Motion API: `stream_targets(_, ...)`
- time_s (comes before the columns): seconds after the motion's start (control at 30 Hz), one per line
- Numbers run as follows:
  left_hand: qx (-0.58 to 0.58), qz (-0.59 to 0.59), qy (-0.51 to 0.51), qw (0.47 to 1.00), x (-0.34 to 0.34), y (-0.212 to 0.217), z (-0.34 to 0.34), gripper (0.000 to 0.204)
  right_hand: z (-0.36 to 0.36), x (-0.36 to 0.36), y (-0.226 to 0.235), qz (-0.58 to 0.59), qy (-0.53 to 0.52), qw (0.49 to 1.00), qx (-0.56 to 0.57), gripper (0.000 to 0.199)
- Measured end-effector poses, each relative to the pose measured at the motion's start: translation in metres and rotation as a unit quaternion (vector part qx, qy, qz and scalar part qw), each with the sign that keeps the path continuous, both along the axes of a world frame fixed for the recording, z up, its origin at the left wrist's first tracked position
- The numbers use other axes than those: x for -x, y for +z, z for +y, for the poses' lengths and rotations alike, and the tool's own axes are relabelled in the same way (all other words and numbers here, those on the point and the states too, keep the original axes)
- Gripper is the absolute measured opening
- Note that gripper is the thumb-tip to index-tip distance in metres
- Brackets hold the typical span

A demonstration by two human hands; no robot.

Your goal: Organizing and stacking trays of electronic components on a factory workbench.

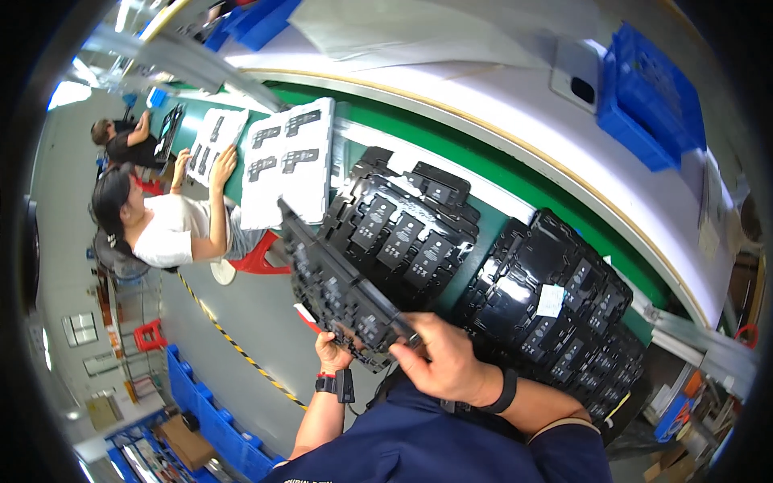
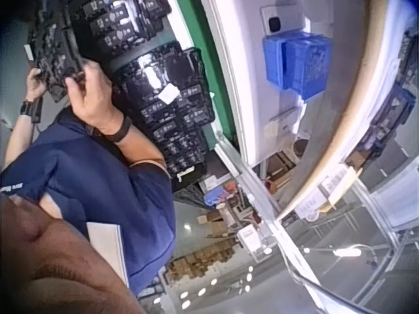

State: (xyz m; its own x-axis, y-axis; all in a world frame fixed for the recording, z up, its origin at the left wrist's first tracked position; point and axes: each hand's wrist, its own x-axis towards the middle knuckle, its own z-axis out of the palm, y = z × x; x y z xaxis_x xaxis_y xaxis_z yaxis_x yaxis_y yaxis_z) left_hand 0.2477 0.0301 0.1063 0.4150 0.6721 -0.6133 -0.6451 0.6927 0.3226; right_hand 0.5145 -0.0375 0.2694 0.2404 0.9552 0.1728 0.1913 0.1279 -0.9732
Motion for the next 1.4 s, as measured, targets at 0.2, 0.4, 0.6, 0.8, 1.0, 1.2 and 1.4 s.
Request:
stream_targets(0.2,0.015,0.051,0.001,0.999,0.009,-0.011,0.001,0.024,0.002,0.002,-0.009,-0.017,-0.023,0.989,-0.147,0.026)
stream_targets(0.4,0.003,0.028,-0.018,0.999,0.004,-0.006,0.003,0.025,0.012,-0.016,-0.039,0.137,-0.113,0.981,0.082,0.030)
stream_targets(0.6,-0.005,0.070,-0.033,0.997,0.004,-0.013,0.003,0.043,0.036,-0.062,-0.117,-0.108,-0.206,0.955,0.183,0.048)
stream_targets(0.8,-0.025,0.050,-0.069,0.996,0.010,-0.012,0.002,0.046,0.064,-0.108,-0.137,-0.148,-0.290,0.928,0.183,0.056)
stream_targets(1.0,-0.043,0.073,-0.049,0.995,0.043,-0.008,-0.018,0.051,0.114,-0.130,-0.145,-0.079,-0.136,0.919,0.362,0.059)
stream_targets(1.2,-0.021,0.101,0.018,0.995,0.098,-0.001,-0.062,0.049,0.127,-0.130,-0.148,-0.116,-0.081,0.920,0.366,0.047)
stream_targets(1.4,-0.021,0.108,0.086,0.990,0.119,-0.003,-0.087,0.048,0.122,-0.120,-0.144,-0.187,-0.181,0.880,0.397,0.065)
